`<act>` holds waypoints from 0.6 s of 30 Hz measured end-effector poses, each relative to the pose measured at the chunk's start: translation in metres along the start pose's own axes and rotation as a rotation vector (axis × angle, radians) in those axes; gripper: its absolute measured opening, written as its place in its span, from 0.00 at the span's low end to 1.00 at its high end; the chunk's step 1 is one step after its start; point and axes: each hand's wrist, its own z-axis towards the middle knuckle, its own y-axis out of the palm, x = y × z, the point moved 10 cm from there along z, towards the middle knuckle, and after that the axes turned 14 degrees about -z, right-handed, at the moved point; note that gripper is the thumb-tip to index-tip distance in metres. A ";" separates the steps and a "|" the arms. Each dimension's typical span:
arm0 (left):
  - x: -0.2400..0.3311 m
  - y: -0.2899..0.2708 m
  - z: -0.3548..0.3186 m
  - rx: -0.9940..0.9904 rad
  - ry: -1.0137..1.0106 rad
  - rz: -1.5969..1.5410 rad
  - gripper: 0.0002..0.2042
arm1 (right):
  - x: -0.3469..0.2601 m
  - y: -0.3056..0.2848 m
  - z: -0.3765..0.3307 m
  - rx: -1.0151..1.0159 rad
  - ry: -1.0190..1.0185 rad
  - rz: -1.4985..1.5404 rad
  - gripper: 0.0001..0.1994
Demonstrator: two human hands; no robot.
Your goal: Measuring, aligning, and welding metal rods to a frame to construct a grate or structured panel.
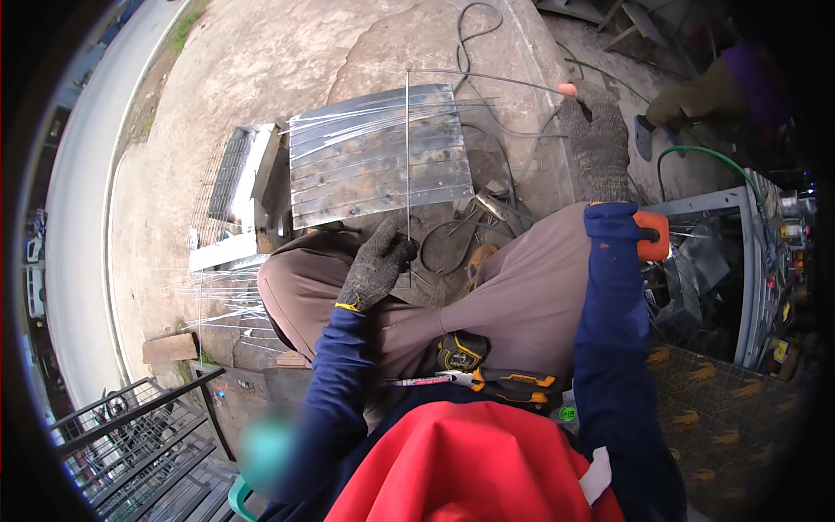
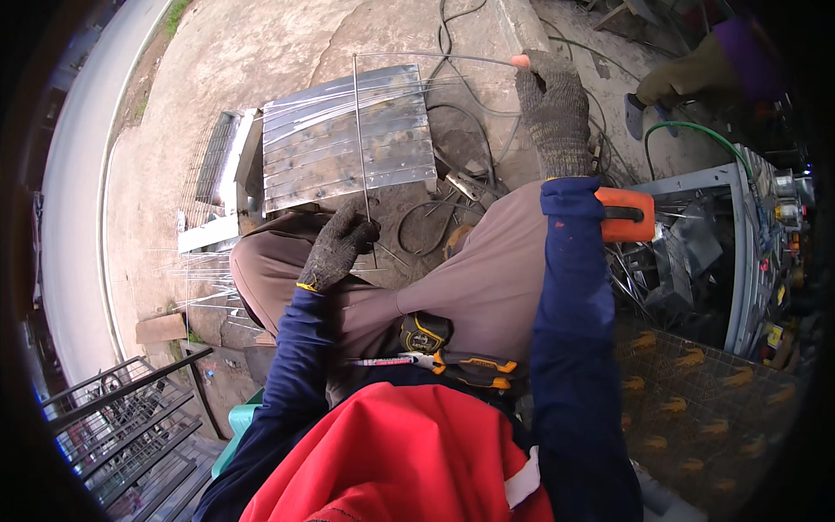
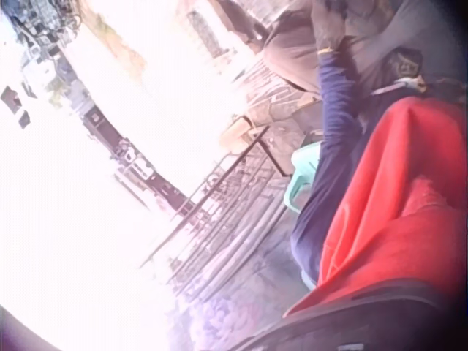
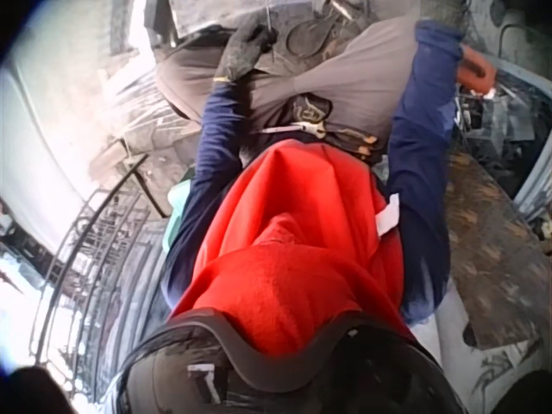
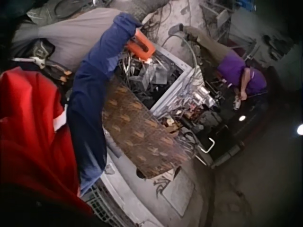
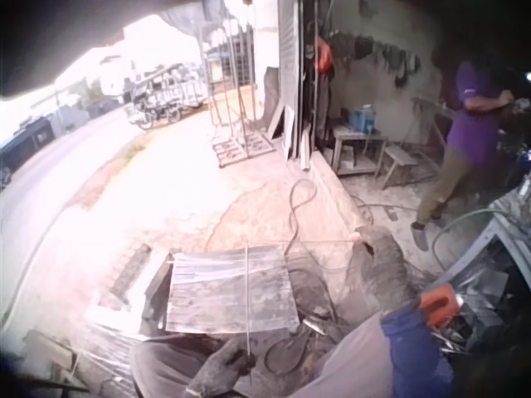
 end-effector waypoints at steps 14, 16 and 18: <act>-0.010 -0.004 0.004 0.032 -0.017 -0.021 0.18 | -0.001 0.006 -0.002 -0.061 0.012 0.055 0.10; -0.013 -0.007 0.005 0.040 -0.020 -0.025 0.17 | 0.004 0.010 -0.005 -0.095 0.069 0.107 0.11; -0.015 -0.003 0.006 -0.017 -0.035 0.021 0.17 | 0.017 0.020 -0.007 -0.163 0.181 0.101 0.12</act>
